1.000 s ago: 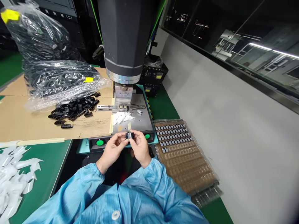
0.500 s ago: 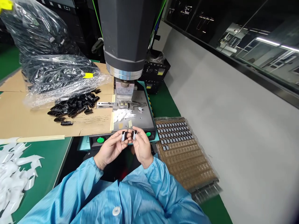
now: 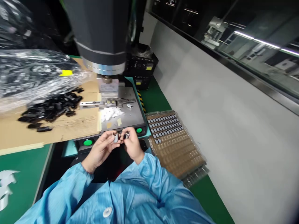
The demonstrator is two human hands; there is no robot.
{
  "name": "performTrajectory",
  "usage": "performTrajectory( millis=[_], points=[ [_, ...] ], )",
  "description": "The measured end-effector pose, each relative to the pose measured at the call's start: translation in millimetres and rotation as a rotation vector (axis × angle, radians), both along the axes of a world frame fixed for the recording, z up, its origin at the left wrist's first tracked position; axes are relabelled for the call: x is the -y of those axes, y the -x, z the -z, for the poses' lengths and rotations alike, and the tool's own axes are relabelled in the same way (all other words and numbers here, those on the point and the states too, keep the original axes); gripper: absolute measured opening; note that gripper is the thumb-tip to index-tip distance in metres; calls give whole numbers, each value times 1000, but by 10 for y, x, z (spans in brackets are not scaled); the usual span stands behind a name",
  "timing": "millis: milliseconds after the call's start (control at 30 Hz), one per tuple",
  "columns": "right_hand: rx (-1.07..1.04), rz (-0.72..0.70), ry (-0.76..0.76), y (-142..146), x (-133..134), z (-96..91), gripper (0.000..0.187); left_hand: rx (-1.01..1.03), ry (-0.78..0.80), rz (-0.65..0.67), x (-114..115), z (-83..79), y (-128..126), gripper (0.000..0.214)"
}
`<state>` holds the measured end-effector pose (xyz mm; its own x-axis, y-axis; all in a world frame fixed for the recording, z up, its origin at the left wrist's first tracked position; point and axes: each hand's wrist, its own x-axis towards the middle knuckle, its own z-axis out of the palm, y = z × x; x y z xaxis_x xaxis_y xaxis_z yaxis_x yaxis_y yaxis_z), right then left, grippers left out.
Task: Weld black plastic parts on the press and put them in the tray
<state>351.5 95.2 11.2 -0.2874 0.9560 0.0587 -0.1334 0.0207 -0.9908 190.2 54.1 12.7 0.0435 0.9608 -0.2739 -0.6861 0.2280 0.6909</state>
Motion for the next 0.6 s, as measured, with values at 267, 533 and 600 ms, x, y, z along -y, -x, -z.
performTrajectory(
  millis=[267, 533, 600],
  points=[
    [602, 15, -325, -403, 330, 234, 33, -321, 53, 120, 230, 288, -355, 40],
    [943, 445, -18, -1700, 132, 872, 29, -616, 137, 439, 447, 630, -327, 61],
    [1115, 563, 146, -2104, -26, 1041, 25, -673, 133, 471, 495, 751, -295, 61]
  ],
)
